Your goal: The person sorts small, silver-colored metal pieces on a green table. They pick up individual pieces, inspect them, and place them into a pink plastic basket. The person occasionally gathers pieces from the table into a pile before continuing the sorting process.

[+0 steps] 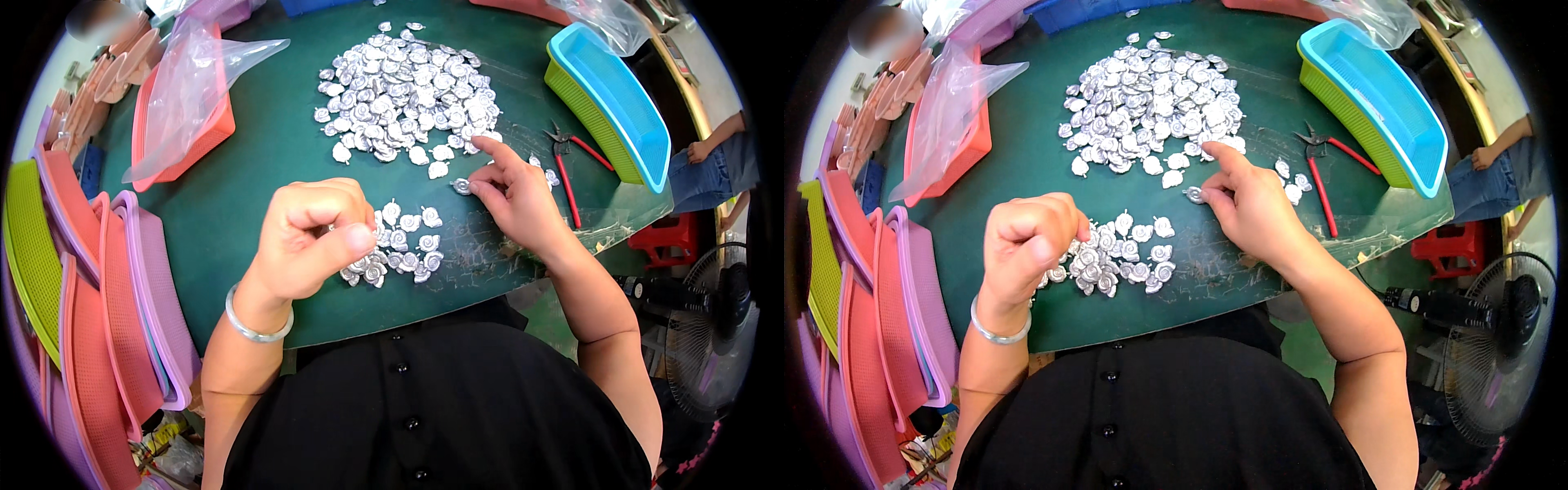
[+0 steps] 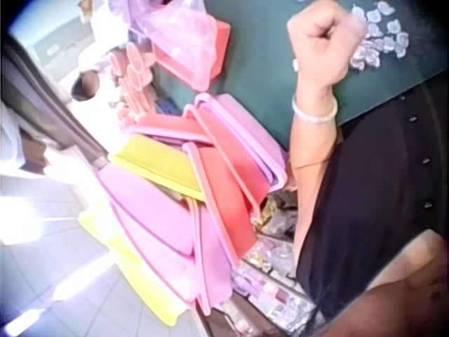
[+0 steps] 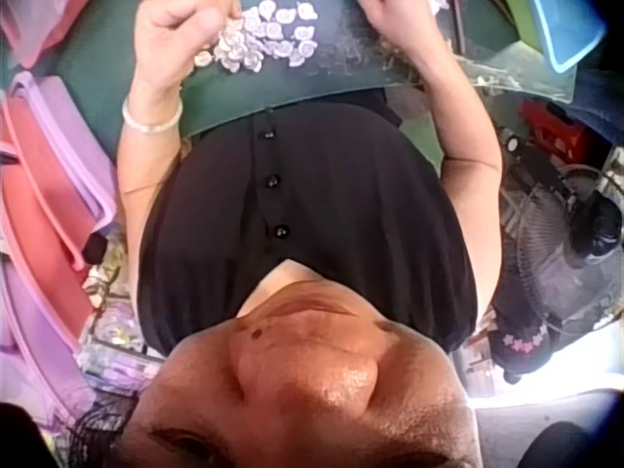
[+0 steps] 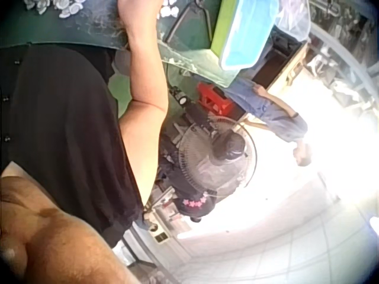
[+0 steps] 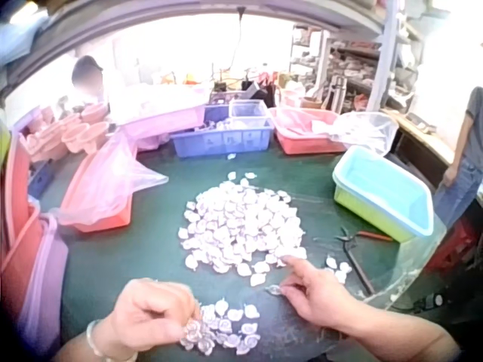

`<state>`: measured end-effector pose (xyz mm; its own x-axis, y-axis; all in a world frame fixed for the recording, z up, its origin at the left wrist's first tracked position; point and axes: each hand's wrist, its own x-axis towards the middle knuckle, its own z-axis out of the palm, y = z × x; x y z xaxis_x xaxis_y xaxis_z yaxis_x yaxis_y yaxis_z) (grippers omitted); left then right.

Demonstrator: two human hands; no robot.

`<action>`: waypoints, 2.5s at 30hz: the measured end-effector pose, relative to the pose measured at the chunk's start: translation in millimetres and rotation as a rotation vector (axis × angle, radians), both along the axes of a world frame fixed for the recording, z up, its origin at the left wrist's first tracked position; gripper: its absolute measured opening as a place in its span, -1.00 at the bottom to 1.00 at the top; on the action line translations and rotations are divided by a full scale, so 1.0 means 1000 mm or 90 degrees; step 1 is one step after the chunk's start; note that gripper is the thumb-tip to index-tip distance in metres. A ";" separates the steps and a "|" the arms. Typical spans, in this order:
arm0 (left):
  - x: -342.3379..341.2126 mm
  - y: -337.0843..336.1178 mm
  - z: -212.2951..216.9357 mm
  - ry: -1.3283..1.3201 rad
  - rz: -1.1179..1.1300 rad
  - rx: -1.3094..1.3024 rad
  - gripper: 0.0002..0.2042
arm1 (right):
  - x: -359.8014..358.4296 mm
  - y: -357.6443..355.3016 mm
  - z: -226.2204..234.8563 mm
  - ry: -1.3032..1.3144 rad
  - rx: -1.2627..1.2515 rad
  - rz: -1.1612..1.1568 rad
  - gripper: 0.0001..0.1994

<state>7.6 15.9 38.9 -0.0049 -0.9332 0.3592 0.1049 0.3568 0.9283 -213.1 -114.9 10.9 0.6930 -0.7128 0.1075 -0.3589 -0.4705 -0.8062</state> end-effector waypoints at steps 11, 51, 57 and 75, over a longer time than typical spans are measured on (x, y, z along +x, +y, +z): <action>-0.028 -0.007 -0.020 -0.204 0.179 0.212 -0.87 | 0.011 0.007 0.012 -0.134 0.479 0.029 -0.54; -0.012 -0.006 -0.029 -0.483 0.141 0.141 -0.91 | 0.018 0.003 -0.003 0.037 -0.261 0.078 -0.53; -0.011 -0.006 -0.027 -0.594 0.196 0.046 -0.90 | 0.022 0.008 0.005 0.060 -0.170 0.134 -0.53; -0.013 -0.008 -0.033 -0.551 0.228 0.083 -0.88 | 0.025 0.006 -0.011 -0.016 -0.248 0.140 -0.52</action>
